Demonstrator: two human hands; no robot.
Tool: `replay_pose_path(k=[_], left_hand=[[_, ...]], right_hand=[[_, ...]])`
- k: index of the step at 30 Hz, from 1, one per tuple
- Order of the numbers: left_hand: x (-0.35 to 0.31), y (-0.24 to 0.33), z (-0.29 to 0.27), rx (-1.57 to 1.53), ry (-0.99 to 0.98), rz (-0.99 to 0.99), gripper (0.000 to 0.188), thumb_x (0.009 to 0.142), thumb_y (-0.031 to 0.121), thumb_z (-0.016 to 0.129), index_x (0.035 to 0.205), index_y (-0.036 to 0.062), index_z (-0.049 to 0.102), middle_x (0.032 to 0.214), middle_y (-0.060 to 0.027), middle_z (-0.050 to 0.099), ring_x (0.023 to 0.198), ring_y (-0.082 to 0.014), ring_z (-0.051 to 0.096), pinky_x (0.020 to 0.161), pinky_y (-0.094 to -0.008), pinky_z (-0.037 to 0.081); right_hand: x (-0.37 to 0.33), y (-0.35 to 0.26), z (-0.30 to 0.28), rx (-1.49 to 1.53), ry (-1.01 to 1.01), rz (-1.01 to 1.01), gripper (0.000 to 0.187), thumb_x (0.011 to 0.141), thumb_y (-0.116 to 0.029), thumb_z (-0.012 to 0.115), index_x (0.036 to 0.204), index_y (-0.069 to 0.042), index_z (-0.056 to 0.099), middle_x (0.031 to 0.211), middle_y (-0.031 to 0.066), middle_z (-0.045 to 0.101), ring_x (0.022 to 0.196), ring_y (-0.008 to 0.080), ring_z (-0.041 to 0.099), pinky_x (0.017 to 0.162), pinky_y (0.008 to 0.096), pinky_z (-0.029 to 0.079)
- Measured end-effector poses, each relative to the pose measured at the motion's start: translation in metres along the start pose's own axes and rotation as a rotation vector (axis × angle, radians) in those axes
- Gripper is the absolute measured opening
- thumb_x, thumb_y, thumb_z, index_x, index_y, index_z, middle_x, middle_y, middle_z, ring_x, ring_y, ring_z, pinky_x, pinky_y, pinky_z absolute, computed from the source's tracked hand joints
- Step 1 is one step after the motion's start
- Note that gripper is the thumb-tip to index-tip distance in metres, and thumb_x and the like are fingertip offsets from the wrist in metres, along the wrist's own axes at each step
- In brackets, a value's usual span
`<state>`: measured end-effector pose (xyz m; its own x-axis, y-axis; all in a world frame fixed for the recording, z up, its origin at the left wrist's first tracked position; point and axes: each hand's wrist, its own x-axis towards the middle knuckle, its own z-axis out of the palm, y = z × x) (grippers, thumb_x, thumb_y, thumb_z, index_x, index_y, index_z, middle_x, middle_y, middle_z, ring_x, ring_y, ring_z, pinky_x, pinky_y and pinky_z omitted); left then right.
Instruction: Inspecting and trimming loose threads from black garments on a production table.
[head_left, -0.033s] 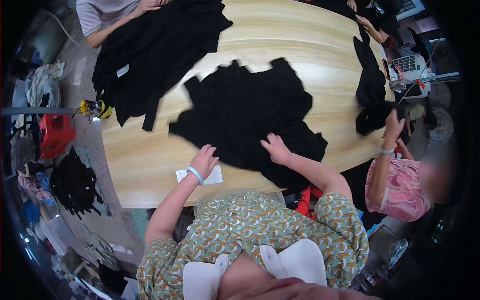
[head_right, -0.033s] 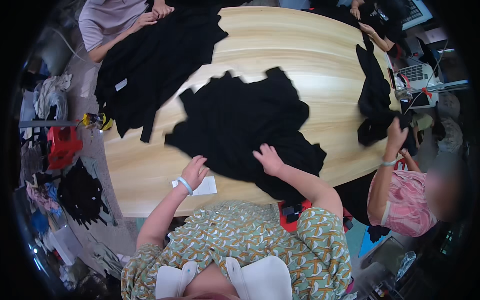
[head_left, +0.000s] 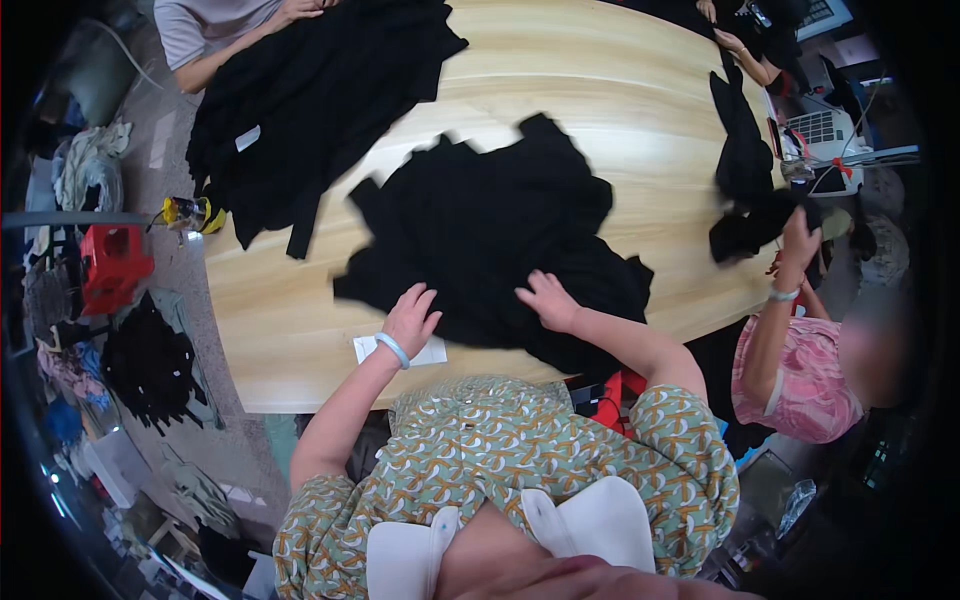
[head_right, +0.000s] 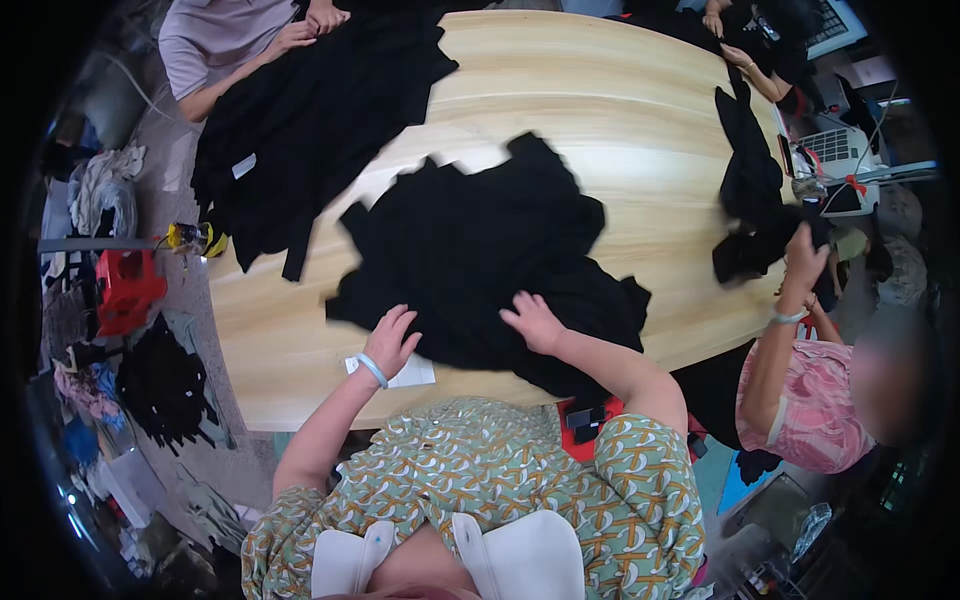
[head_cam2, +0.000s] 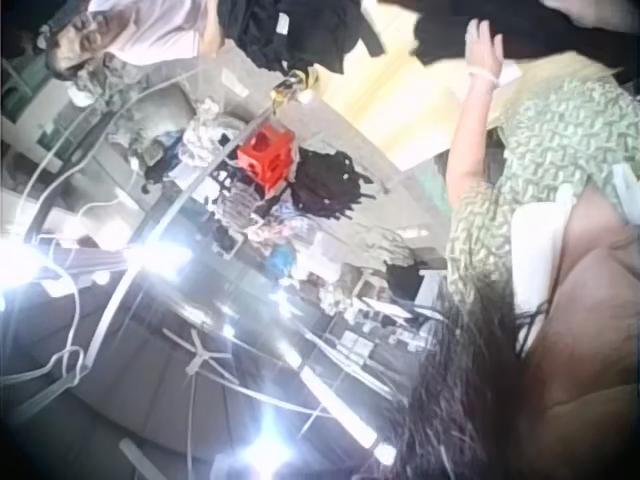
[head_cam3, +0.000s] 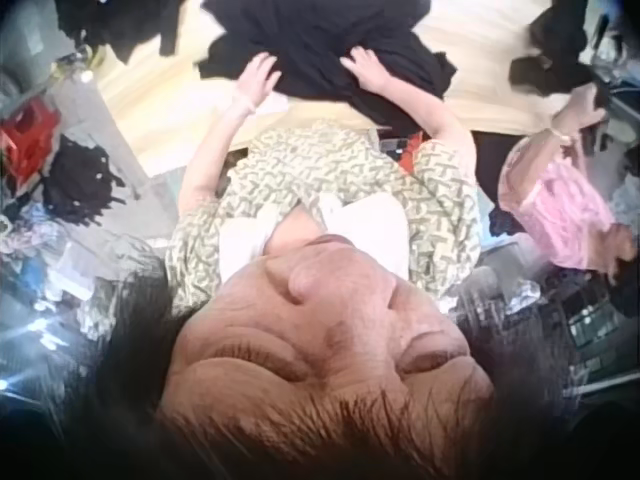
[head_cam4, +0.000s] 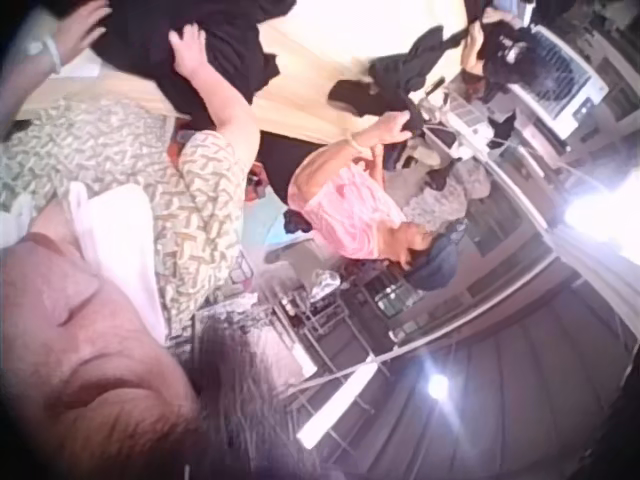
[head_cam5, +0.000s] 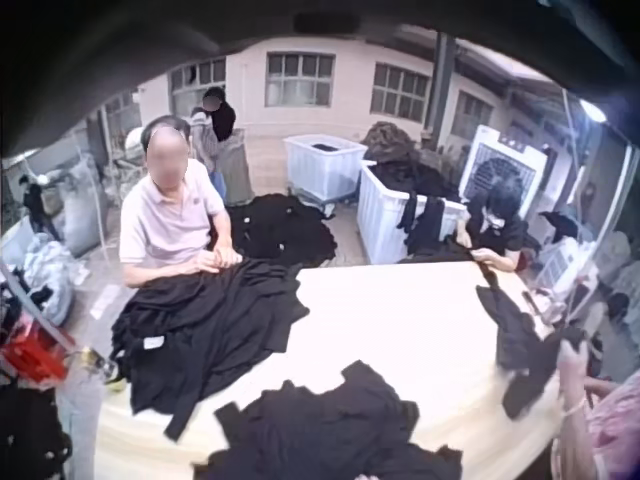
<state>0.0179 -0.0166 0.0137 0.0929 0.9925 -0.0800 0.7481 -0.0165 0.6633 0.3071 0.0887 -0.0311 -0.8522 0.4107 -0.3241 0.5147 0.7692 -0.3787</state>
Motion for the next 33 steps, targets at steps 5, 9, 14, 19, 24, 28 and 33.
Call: replay_pose_path(k=[5,9,14,19,24,28,33], left_hand=[[-0.013,0.017,0.001,0.136,0.132,0.084,0.054,0.070,0.018,0.066,0.117,0.0032,0.043,0.126,-0.0220,0.033,0.116,-0.0377,0.035,0.093,-0.0426,0.034],[-0.033,-0.017,0.021,0.219,0.038,-0.200,0.070,0.066,0.027,0.069,0.124,0.0070,0.036,0.134,-0.0220,0.021,0.124,-0.0389,0.022,0.096,-0.0498,0.027],[-0.053,-0.077,0.013,0.327,-0.220,-0.376,0.076,0.063,0.037,0.071,0.125,0.0118,0.037,0.136,-0.0204,0.019,0.126,-0.0362,0.017,0.099,-0.0511,0.022],[-0.042,-0.069,0.009,0.348,-0.293,-0.458,0.076,0.061,0.036,0.073,0.124,0.0115,0.038,0.136,-0.0206,0.019,0.126,-0.0357,0.017,0.100,-0.0502,0.021],[-0.037,-0.072,0.008,0.277,-0.295,-0.487,0.074,0.061,0.033,0.074,0.121,0.0087,0.039,0.134,-0.0220,0.021,0.125,-0.0373,0.020,0.100,-0.0490,0.021],[-0.030,-0.069,0.008,0.199,0.166,-0.308,0.078,0.062,0.034,0.073,0.122,0.0030,0.033,0.132,-0.0249,0.021,0.122,-0.0405,0.023,0.097,-0.0479,0.024],[0.009,-0.044,-0.009,0.147,0.325,-0.145,0.087,0.060,0.034,0.074,0.127,0.0032,0.028,0.132,-0.0237,0.021,0.122,-0.0399,0.023,0.097,-0.0473,0.024]], right_hand=[[0.041,-0.053,0.014,-0.021,-0.028,-0.378,0.037,0.073,-0.009,0.049,0.110,-0.013,0.046,0.122,0.0217,0.036,0.119,0.0373,0.030,0.095,0.0491,0.028],[0.095,-0.098,0.024,0.096,0.132,-0.327,0.039,0.074,-0.008,0.050,0.112,-0.010,0.043,0.127,0.0196,0.034,0.122,0.0368,0.027,0.098,0.0487,0.026],[0.120,-0.129,0.012,0.275,0.171,-0.382,0.030,0.071,-0.013,0.056,0.100,-0.006,0.051,0.111,0.0184,0.046,0.110,0.0345,0.041,0.093,0.0451,0.034],[0.153,-0.072,-0.060,0.307,0.782,-0.105,0.036,0.059,0.006,0.049,0.095,-0.001,0.054,0.102,0.0203,0.051,0.097,0.0365,0.048,0.085,0.0411,0.040],[0.137,0.007,-0.059,0.162,0.068,0.448,0.039,0.069,-0.007,0.054,0.108,-0.011,0.051,0.095,0.0118,0.057,0.095,0.0281,0.053,0.091,0.0478,0.030],[0.099,-0.007,-0.066,0.170,0.319,0.313,0.028,0.068,-0.008,0.059,0.096,-0.009,0.055,0.085,0.0109,0.057,0.085,0.0287,0.055,0.084,0.0416,0.037],[0.061,-0.045,-0.130,0.427,0.641,0.113,0.019,0.065,0.002,0.061,0.081,-0.007,0.056,0.077,0.0085,0.054,0.073,0.0256,0.055,0.061,0.0309,0.045]])
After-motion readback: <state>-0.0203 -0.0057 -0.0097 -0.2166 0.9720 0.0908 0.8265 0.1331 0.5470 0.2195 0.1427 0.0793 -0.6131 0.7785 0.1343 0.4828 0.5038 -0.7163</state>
